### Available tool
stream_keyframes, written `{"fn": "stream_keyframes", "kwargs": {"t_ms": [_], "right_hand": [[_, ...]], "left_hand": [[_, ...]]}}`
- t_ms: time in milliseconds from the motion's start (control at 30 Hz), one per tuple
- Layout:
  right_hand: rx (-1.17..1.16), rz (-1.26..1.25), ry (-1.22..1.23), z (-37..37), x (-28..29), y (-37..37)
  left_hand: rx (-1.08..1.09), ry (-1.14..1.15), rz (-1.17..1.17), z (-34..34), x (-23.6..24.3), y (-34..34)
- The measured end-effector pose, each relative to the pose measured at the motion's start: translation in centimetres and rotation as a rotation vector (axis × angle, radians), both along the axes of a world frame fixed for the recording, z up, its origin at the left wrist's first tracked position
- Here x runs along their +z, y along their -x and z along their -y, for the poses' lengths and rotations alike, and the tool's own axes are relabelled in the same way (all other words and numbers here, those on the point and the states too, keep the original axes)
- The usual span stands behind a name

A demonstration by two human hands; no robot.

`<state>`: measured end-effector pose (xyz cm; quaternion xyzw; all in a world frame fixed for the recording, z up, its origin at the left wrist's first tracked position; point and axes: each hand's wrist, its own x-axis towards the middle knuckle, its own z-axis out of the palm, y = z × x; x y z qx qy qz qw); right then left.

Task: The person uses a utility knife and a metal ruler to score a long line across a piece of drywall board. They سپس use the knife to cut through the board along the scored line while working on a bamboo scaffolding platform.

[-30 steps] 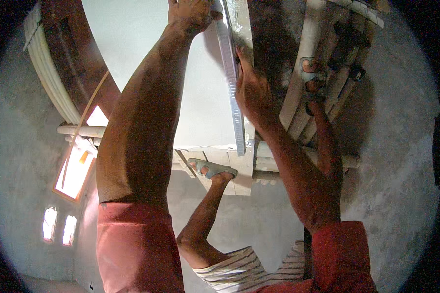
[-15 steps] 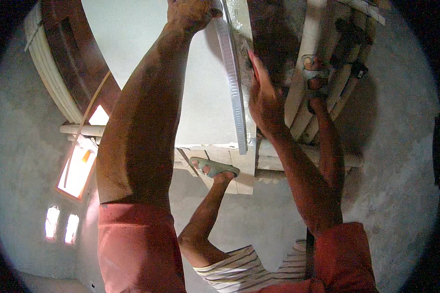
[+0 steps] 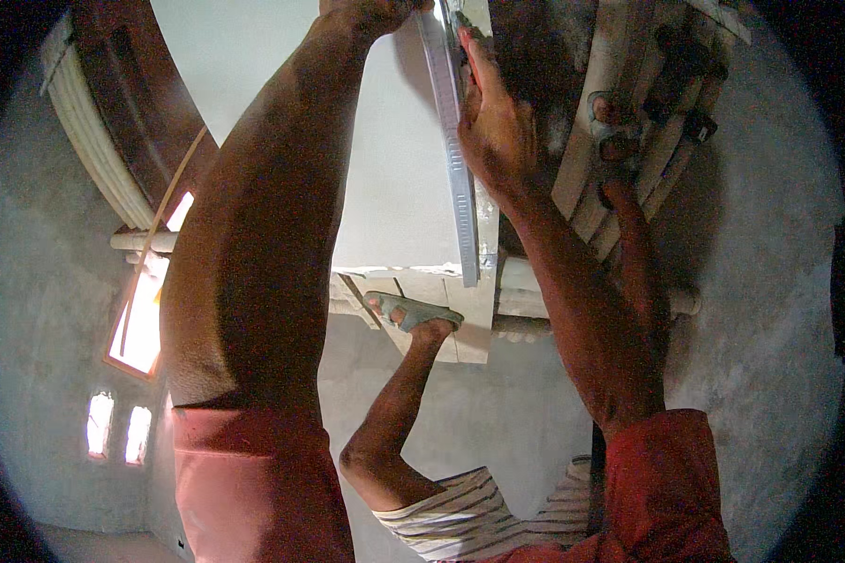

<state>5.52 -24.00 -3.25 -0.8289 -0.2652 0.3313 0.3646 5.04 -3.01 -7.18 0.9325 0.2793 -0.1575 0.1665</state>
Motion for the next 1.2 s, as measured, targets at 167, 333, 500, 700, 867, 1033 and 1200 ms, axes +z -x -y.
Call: {"fn": "stream_keyframes", "kwargs": {"t_ms": [167,333,500,700,867,1033,1200], "right_hand": [[-0.035,-0.118,0.133,-1.5,1.7,-0.3],[0.033,-0.202,0.398,-1.1,1.3,0.1],[0.191,-0.118,0.382,5.1,2.2,3.3],[0.338,-0.304,0.521,12.8,6.7,6.0],[0.081,0.086,0.126,8.3,2.5,2.2],[0.043,0.061,0.007,2.5,0.5,0.3],[0.103,-0.014,0.078,2.9,-0.5,1.4]], "left_hand": [[-0.032,0.028,0.046,-0.2,0.1,0.3],[-0.050,0.001,0.080,-0.2,-0.1,0.8],[-0.044,-0.033,-0.054,0.0,0.2,0.0],[-0.011,0.015,-0.166,0.1,0.3,-0.5],[0.036,0.063,-0.141,-0.2,-0.7,-0.1],[-0.019,0.011,-0.037,-0.3,-0.7,0.3],[-0.037,0.024,-0.019,-0.6,-0.7,0.1]]}}
